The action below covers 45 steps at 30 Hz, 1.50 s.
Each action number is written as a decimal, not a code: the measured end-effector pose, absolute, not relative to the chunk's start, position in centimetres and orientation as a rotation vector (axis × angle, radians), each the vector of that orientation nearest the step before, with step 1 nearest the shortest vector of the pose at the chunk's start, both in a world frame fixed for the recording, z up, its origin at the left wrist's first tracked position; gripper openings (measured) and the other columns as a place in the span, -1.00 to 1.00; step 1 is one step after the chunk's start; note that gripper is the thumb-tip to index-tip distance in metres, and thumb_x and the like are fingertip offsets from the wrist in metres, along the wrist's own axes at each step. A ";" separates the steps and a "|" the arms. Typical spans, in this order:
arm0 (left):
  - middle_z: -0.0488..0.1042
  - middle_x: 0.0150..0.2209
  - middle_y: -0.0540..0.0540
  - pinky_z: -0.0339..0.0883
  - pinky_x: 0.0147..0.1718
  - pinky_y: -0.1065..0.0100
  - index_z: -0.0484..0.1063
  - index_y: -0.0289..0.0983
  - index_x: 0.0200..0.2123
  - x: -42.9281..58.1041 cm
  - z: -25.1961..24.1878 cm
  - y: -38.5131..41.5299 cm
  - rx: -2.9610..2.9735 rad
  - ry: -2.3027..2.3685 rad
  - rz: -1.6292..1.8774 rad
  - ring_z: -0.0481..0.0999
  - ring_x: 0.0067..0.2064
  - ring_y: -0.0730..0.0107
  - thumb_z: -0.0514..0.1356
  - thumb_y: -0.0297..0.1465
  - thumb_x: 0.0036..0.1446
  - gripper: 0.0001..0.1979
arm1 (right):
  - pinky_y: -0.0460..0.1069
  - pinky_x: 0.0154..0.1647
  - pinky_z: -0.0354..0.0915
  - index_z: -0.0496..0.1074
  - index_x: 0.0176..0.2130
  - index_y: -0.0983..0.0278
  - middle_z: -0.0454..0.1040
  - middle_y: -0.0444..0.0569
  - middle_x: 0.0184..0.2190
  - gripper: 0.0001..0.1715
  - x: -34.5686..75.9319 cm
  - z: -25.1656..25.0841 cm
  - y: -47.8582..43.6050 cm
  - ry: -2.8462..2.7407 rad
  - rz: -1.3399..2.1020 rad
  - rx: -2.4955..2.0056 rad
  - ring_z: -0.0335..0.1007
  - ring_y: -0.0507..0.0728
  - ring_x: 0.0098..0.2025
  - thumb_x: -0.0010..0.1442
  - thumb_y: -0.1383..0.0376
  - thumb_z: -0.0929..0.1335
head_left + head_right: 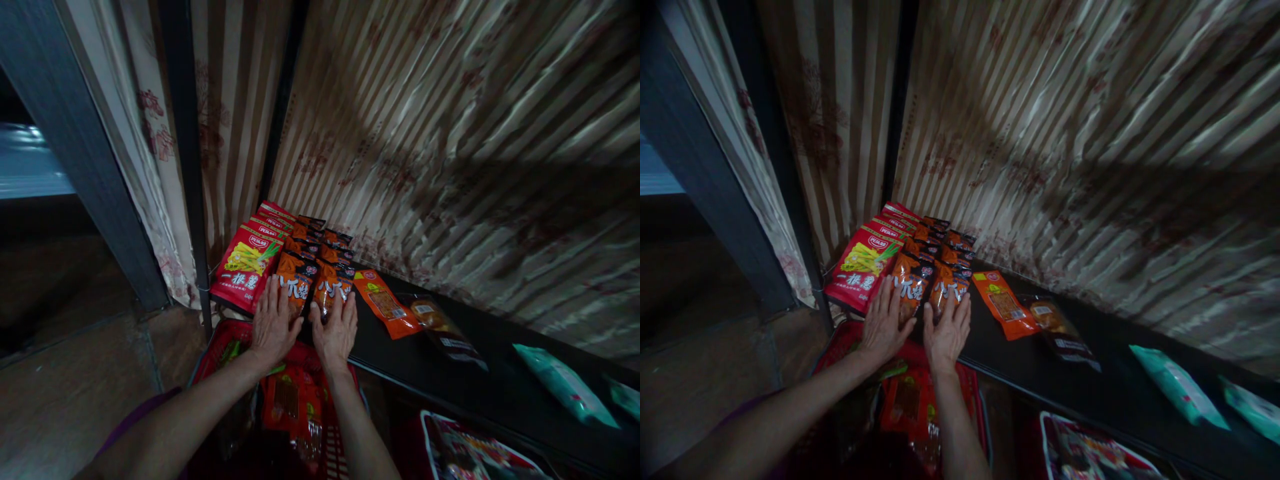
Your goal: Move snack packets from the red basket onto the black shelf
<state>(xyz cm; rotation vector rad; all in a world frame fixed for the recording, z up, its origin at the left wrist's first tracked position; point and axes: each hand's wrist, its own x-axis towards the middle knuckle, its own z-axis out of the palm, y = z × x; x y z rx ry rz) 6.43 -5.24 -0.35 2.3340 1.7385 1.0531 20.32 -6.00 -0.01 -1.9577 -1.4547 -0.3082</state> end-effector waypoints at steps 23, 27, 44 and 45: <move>-0.08 0.34 -0.36 0.09 0.18 0.06 0.06 -0.45 0.25 7.6 0.0 -4.3 2.328 1.837 0.995 -0.04 0.34 0.05 0.08 -0.30 0.12 -0.34 | 0.27 0.10 0.15 0.07 0.28 0.26 -0.05 0.24 0.32 -0.26 20.2 -0.2 -5.4 -1.406 -0.265 -2.012 0.01 0.39 0.27 0.23 -0.02 0.14; -0.07 0.33 -0.37 0.10 0.17 0.05 0.05 -0.46 0.25 7.7 -0.1 -4.2 2.333 1.835 1.008 -0.01 0.33 0.02 0.09 -0.30 0.12 -0.33 | 0.27 0.10 0.15 0.08 0.27 0.26 -0.03 0.24 0.31 -0.27 20.1 -0.2 -5.3 -1.400 -0.279 -2.004 0.03 0.39 0.26 0.23 -0.01 0.15; 0.00 0.30 -0.47 0.06 0.20 0.04 0.06 -0.51 0.23 7.7 -0.9 -3.3 2.386 1.744 1.178 0.00 0.33 -0.04 0.11 -0.29 0.11 -0.32 | 0.24 0.10 0.17 0.08 0.27 0.26 -0.05 0.21 0.32 -0.28 19.9 -0.2 -5.2 -1.402 -0.267 -2.063 0.04 0.36 0.25 0.24 0.00 0.16; 0.00 0.30 -0.47 0.05 0.21 0.04 0.05 -0.51 0.23 7.7 -1.0 -3.2 2.386 1.737 1.180 -0.01 0.33 -0.04 0.11 -0.28 0.11 -0.32 | 0.25 0.10 0.17 0.08 0.27 0.25 -0.05 0.21 0.32 -0.28 19.9 -0.2 -5.3 -1.400 -0.261 -2.066 0.05 0.36 0.24 0.24 -0.01 0.16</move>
